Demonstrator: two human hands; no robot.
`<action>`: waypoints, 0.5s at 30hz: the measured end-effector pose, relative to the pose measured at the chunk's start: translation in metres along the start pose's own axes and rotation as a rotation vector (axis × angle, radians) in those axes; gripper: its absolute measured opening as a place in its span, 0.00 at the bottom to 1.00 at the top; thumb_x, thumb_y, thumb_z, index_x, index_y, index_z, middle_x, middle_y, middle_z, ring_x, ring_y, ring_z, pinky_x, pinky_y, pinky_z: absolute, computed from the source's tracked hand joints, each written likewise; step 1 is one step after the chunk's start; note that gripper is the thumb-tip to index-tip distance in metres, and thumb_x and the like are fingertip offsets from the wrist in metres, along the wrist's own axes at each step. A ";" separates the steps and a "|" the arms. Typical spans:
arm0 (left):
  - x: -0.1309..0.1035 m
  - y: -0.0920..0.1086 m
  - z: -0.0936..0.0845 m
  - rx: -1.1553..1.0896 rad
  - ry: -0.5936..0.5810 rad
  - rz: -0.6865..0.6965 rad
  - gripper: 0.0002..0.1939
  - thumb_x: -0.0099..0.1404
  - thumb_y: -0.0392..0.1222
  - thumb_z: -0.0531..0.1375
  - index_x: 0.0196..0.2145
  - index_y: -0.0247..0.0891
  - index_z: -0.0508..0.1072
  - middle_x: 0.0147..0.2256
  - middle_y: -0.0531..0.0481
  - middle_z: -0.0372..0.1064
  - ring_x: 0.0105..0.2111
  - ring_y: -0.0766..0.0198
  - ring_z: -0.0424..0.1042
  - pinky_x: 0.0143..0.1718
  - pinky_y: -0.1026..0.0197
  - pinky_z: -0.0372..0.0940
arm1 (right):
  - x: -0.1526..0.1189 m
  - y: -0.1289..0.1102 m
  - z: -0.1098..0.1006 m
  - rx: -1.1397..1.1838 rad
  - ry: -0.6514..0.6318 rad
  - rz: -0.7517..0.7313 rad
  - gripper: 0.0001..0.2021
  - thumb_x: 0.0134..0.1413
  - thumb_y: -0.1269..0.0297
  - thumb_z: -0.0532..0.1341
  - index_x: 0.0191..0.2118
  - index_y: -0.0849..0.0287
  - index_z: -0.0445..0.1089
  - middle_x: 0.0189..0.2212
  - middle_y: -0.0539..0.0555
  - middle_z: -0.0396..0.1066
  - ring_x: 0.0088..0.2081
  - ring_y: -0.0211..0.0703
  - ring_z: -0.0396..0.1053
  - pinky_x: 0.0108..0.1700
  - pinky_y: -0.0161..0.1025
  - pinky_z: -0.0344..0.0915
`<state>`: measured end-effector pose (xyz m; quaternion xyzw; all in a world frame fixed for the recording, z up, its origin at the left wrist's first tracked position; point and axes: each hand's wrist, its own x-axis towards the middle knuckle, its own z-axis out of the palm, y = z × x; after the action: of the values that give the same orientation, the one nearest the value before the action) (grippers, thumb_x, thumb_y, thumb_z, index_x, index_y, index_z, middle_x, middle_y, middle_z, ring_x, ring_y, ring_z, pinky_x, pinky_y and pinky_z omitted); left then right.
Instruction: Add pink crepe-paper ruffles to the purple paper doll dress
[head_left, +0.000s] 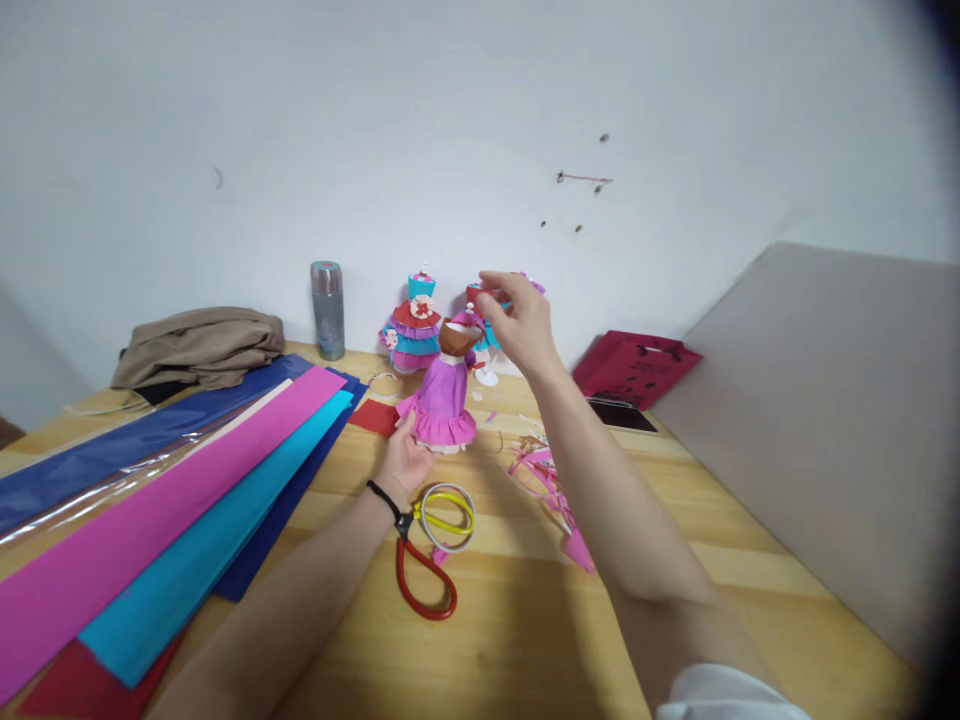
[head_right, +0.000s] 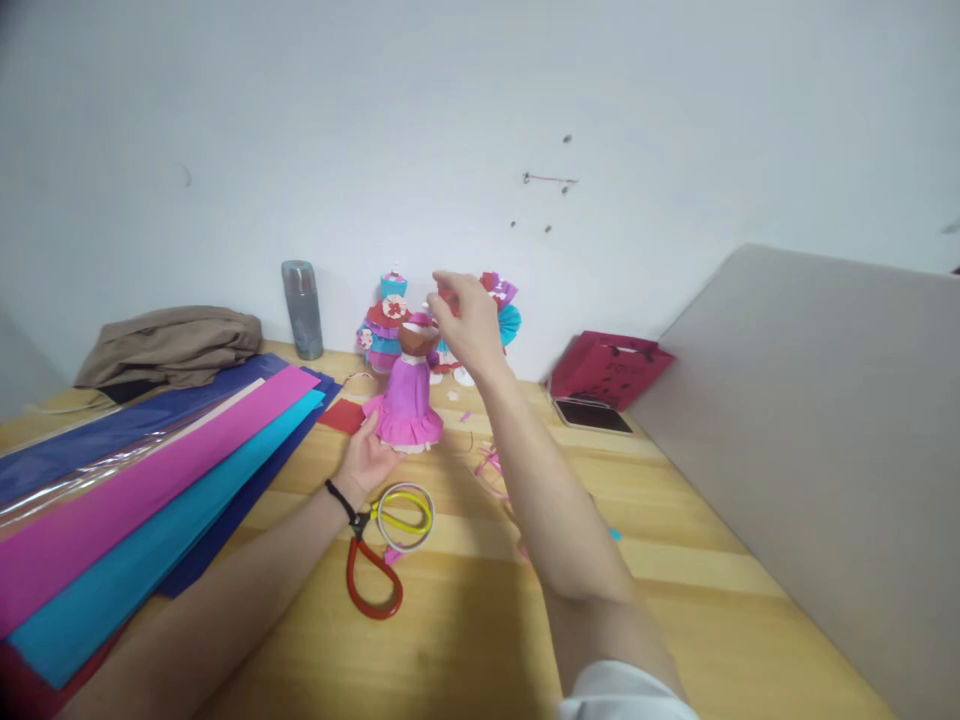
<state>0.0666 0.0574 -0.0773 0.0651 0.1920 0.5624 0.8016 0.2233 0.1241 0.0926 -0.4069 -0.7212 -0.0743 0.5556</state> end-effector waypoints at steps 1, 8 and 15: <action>0.001 0.000 -0.001 -0.003 -0.004 -0.004 0.20 0.73 0.41 0.56 0.59 0.36 0.70 0.48 0.39 0.78 0.49 0.53 0.78 0.60 0.44 0.66 | 0.008 0.000 0.001 -0.028 -0.056 -0.028 0.11 0.59 0.62 0.60 0.45 0.56 0.75 0.39 0.58 0.77 0.38 0.50 0.74 0.46 0.53 0.70; -0.002 0.001 0.002 -0.046 0.015 -0.011 0.19 0.73 0.40 0.55 0.59 0.36 0.71 0.46 0.40 0.79 0.47 0.55 0.79 0.60 0.47 0.66 | 0.028 0.008 0.003 -0.147 -0.310 -0.071 0.06 0.56 0.65 0.61 0.33 0.58 0.76 0.32 0.58 0.77 0.38 0.55 0.74 0.46 0.54 0.68; -0.002 0.002 0.007 -0.059 -0.050 0.054 0.22 0.75 0.48 0.52 0.60 0.37 0.71 0.50 0.39 0.77 0.56 0.53 0.74 0.63 0.46 0.62 | 0.030 0.018 0.014 -0.226 -0.267 -0.141 0.06 0.57 0.67 0.61 0.30 0.57 0.74 0.30 0.57 0.74 0.38 0.55 0.72 0.48 0.54 0.67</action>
<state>0.0669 0.0570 -0.0696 0.0609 0.1533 0.5876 0.7921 0.2239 0.1587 0.1068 -0.4216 -0.8024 -0.1388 0.3990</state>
